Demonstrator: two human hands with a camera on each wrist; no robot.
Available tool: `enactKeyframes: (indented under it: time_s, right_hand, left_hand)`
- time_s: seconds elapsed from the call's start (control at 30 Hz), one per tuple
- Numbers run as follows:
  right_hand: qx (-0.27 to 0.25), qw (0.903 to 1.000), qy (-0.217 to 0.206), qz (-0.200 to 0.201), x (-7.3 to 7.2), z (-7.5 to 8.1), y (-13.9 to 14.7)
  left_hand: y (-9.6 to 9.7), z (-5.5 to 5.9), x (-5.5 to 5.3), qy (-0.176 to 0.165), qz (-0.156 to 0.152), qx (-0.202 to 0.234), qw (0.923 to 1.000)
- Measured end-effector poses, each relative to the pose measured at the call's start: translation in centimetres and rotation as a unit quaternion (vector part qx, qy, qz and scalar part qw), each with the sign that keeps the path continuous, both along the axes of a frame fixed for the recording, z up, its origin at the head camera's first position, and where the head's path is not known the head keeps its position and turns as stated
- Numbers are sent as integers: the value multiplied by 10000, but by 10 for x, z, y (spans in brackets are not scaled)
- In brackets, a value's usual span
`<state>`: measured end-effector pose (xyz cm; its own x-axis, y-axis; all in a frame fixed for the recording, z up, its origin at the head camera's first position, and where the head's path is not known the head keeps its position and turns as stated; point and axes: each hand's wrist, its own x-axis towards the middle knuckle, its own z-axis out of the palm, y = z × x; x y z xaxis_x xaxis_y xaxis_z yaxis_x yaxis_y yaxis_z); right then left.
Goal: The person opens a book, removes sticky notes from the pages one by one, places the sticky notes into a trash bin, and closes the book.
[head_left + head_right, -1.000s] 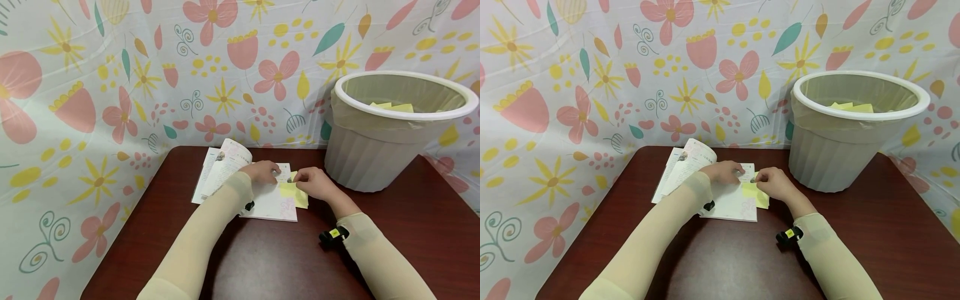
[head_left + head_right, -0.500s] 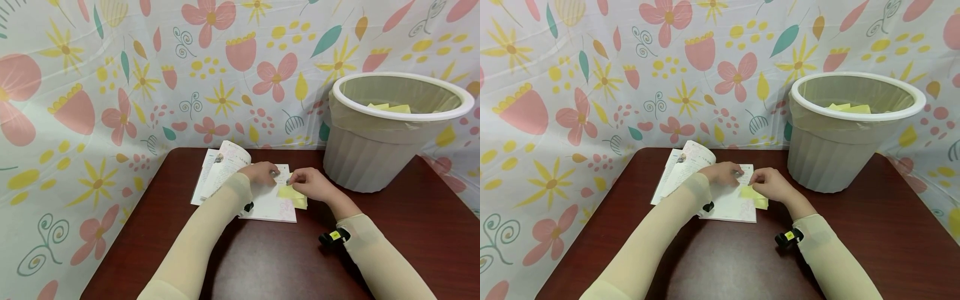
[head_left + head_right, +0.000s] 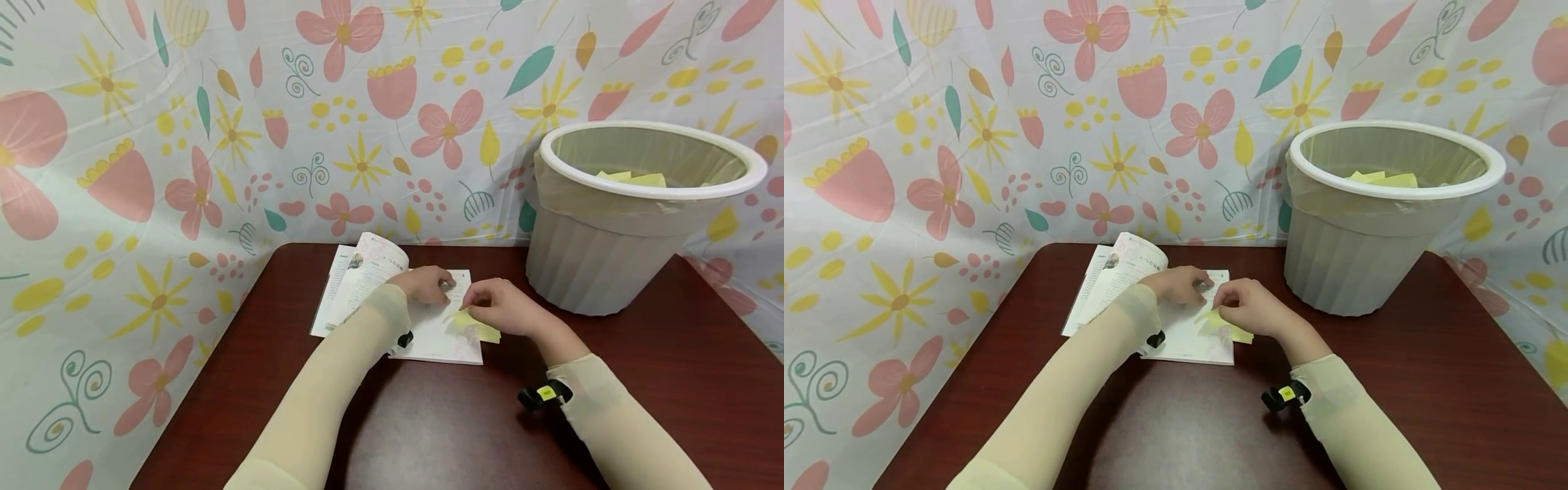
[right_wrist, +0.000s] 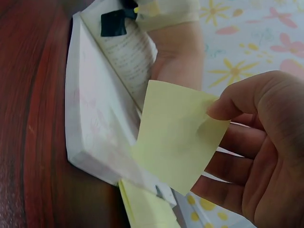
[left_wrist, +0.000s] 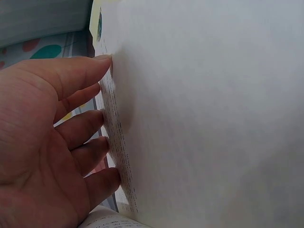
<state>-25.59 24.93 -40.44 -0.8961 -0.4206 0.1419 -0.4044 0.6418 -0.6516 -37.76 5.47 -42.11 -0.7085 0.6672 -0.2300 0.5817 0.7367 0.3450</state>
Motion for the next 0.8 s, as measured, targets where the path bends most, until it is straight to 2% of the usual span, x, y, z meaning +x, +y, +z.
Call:
enactKeyframes:
  time_s: [0.23, 0.47, 0.67, 0.8]
  right_hand:
    - [12, 9994, 351, 57, 11, 14, -6]
    - [-202, 9982, 529, 176, 28, 40, -9]
    - [-552, 9928, 937, 505, 43, 70, -4]
    - [-412, 9874, 1316, 781, 48, 105, 2]
  left_hand:
    - [-2, -3, -1, -70, 56, 63, 9999]
    - [0, -3, -2, -128, 103, 124, 9998]
    - [4, -10, -6, -151, 215, 139, 9996]
    - [2, -13, -8, -104, 110, 94, 9998]
